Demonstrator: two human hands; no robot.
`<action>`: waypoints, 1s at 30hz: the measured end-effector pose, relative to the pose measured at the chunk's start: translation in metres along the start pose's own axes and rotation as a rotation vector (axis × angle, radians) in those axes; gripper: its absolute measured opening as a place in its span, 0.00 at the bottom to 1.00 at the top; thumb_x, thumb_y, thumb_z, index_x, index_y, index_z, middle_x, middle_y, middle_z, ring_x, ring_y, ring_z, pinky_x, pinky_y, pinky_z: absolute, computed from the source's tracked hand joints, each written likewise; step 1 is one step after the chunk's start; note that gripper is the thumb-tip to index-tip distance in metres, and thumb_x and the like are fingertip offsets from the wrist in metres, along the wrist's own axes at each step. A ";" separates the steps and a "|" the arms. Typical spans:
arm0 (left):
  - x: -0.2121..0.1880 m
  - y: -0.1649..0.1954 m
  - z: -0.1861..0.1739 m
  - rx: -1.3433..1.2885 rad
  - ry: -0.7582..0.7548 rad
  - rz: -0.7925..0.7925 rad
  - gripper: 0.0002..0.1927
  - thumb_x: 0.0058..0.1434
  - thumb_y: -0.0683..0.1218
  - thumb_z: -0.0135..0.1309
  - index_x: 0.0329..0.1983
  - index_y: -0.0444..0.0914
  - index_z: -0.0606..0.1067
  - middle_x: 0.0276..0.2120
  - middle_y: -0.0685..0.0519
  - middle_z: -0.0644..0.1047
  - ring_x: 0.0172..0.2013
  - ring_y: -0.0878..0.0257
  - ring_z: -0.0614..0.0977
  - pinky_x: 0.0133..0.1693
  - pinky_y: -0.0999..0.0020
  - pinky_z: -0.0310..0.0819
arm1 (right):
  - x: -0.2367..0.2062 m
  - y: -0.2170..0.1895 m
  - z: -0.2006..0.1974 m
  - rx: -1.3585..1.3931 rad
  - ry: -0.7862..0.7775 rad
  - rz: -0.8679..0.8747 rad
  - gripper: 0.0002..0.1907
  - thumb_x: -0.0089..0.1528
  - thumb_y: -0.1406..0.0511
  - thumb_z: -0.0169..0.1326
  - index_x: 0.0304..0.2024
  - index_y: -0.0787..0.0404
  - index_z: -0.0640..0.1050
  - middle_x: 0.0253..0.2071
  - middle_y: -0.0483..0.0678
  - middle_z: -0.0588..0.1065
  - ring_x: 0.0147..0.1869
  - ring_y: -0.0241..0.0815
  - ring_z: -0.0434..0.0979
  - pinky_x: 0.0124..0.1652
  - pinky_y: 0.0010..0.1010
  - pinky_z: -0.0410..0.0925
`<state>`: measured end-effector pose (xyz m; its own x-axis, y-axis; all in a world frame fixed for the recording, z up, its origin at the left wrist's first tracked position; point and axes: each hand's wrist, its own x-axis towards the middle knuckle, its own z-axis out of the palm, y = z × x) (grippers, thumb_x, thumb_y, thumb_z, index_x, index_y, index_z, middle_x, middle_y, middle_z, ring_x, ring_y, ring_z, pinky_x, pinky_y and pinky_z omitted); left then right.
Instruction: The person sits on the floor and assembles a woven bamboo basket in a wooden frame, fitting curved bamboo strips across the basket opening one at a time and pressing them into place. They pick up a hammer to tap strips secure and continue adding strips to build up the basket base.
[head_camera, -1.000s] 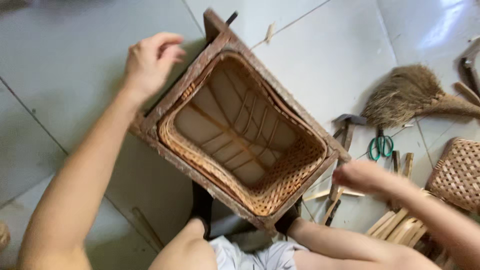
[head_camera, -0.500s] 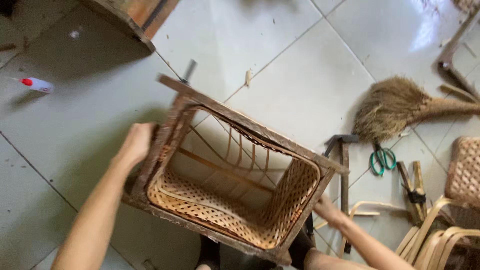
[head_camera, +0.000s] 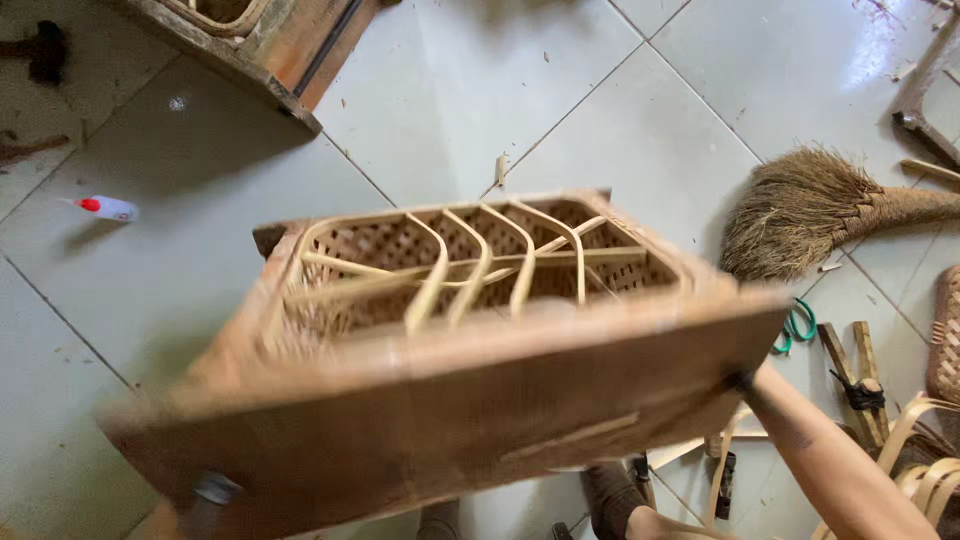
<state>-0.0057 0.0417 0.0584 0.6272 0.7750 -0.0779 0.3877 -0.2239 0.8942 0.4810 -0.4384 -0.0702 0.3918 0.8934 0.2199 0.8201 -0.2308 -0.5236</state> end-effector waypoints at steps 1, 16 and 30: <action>-0.010 -0.013 0.007 -0.014 -0.009 0.001 0.18 0.66 0.47 0.54 0.57 0.37 0.75 0.49 0.47 0.79 0.47 0.54 0.82 0.53 0.53 0.78 | 0.002 0.004 0.007 -0.059 0.008 -0.056 0.23 0.60 0.59 0.58 0.54 0.64 0.77 0.54 0.54 0.75 0.57 0.50 0.77 0.55 0.45 0.75; -0.008 -0.134 0.074 0.772 0.040 0.411 0.19 0.67 0.42 0.46 0.60 0.33 0.72 0.59 0.40 0.73 0.61 0.45 0.75 0.65 0.47 0.67 | 0.032 -0.042 0.055 -0.319 0.005 -0.149 0.23 0.53 0.64 0.54 0.50 0.69 0.75 0.52 0.59 0.72 0.56 0.59 0.73 0.57 0.49 0.68; 0.077 0.079 0.210 1.037 0.003 0.544 0.36 0.60 0.60 0.55 0.69 0.40 0.67 0.60 0.44 0.69 0.62 0.48 0.66 0.62 0.41 0.60 | -0.028 -0.054 0.021 -0.396 0.239 0.610 0.30 0.58 0.64 0.64 0.61 0.63 0.72 0.57 0.58 0.71 0.63 0.57 0.70 0.61 0.46 0.64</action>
<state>0.2147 -0.0407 0.0301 0.8793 0.4293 0.2064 0.4346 -0.9004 0.0214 0.4169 -0.4424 -0.0650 0.8658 0.4661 0.1820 0.5001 -0.8175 -0.2856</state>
